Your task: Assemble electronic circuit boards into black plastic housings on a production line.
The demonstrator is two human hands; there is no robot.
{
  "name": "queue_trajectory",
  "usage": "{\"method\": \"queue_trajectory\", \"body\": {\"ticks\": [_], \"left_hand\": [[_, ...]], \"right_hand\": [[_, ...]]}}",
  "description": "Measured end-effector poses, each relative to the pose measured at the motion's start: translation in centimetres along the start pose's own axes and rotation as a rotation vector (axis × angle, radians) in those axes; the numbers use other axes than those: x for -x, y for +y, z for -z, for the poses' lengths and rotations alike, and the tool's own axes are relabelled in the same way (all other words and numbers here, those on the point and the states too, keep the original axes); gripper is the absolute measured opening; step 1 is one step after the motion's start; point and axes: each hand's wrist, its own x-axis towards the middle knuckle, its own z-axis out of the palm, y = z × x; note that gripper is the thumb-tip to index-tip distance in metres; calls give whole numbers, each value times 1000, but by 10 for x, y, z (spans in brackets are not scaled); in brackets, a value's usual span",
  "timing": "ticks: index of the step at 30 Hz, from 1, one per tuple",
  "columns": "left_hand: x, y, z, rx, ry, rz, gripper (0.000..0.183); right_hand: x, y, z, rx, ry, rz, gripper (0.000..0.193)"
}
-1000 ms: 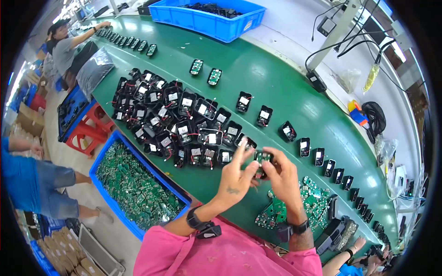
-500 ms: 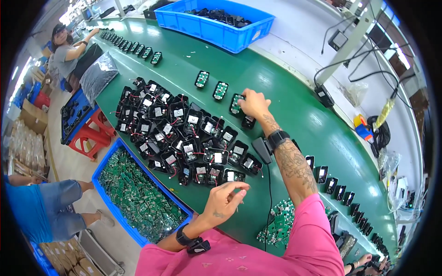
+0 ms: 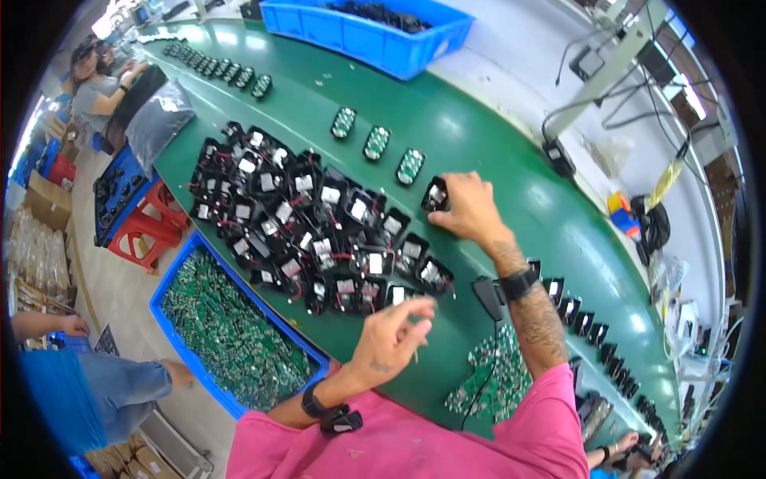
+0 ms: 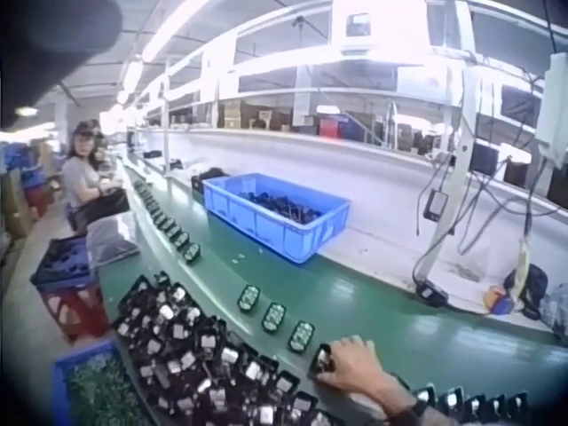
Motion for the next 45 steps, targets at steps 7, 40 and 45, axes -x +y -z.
{"method": "queue_trajectory", "body": {"ticks": [7,40,45], "left_hand": [[-15,9,-19,300,35,-35,76],[19,-42,-50,105,-292,84,43],[18,-38,-54,-38,-281,-68,44]], "right_hand": [[139,-11,57,-392,-93,402,77],[318,-13,-36,-1646,359,-636,35],[318,-34,-58,-1948,294,-530,35]]}}
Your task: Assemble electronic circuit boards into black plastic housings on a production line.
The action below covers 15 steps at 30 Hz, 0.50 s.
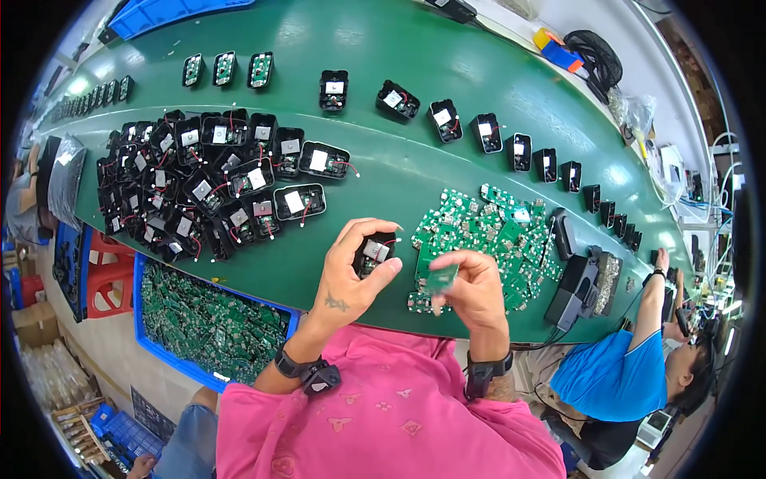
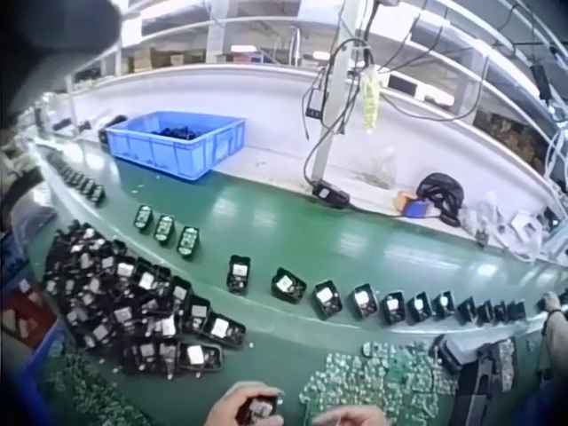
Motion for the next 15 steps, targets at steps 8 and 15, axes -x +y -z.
{"method": "queue_trajectory", "body": {"ticks": [8,15], "left_hand": [[5,3,-13,-176,66,-90,65],[3,3,-10,-260,17,-88,54]], "right_hand": [[-16,6,-27,221,16,286,8],[-12,1,-24,562,96,255,6]]}}
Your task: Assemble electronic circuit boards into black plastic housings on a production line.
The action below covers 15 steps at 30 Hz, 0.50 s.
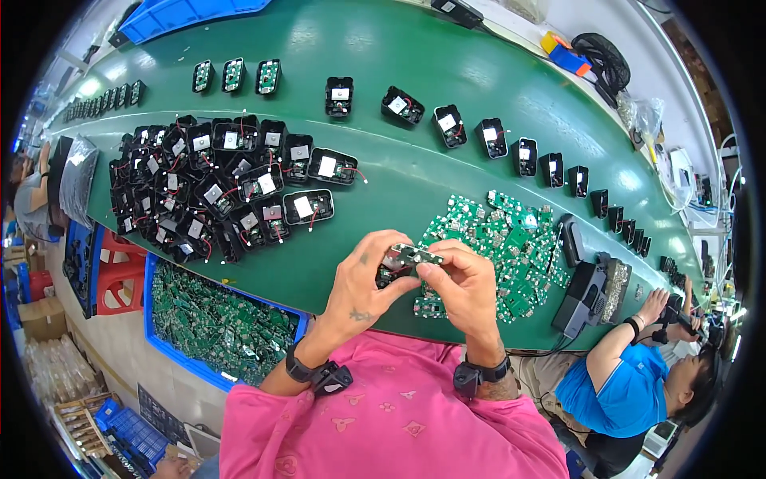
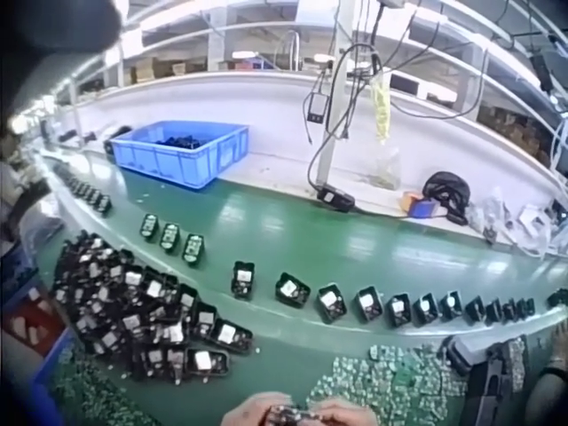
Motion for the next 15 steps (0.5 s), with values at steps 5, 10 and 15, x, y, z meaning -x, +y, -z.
{"method": "queue_trajectory", "body": {"ticks": [5,10,15], "left_hand": [[-8,-1,9,8,-104,-20,23],[-10,7,1,76,-163,42,16],[-8,-7,-7,190,-61,-49,13]], "right_hand": [[7,-9,8,-328,-79,-33,5],[5,-11,12,-364,10,-98,14],[9,11,27,-470,29,-195,17]]}}
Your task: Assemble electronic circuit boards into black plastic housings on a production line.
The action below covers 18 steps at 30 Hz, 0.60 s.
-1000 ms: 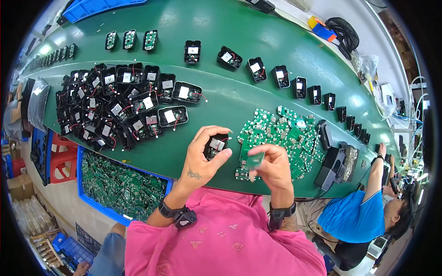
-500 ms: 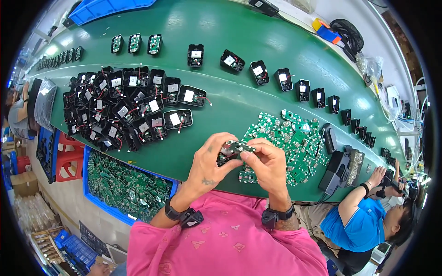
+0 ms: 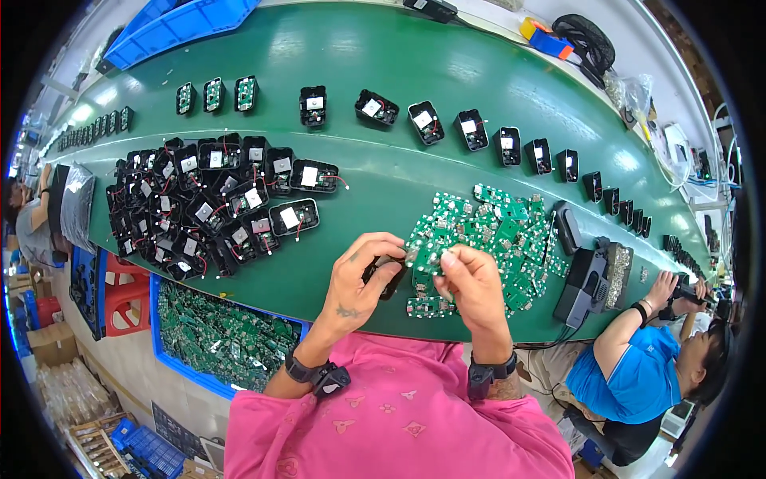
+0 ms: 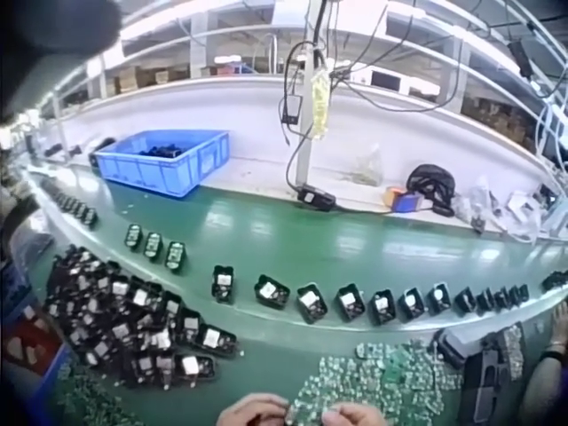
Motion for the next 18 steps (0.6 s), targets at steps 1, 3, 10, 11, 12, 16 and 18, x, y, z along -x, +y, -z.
{"method": "queue_trajectory", "body": {"ticks": [1,3,10,11,12,16,18], "left_hand": [[0,-1,-1,-1,-3,0,13],[-2,-3,-1,-19,6,-60,12],[2,-9,-5,92,-45,61,15],[2,-10,-5,108,-63,82,20],[2,-10,-6,125,-80,103,26],[-4,10,-13,279,-112,218,46],[-3,14,-15,412,-76,143,64]], "right_hand": [[2,3,-2,43,-3,-24,17],[2,9,-5,63,12,-53,15],[1,13,-8,130,30,-34,15],[1,13,-9,128,33,-32,15],[1,13,-10,129,39,-45,15],[2,16,-8,146,73,-62,15],[3,12,-9,165,81,-59,15]]}}
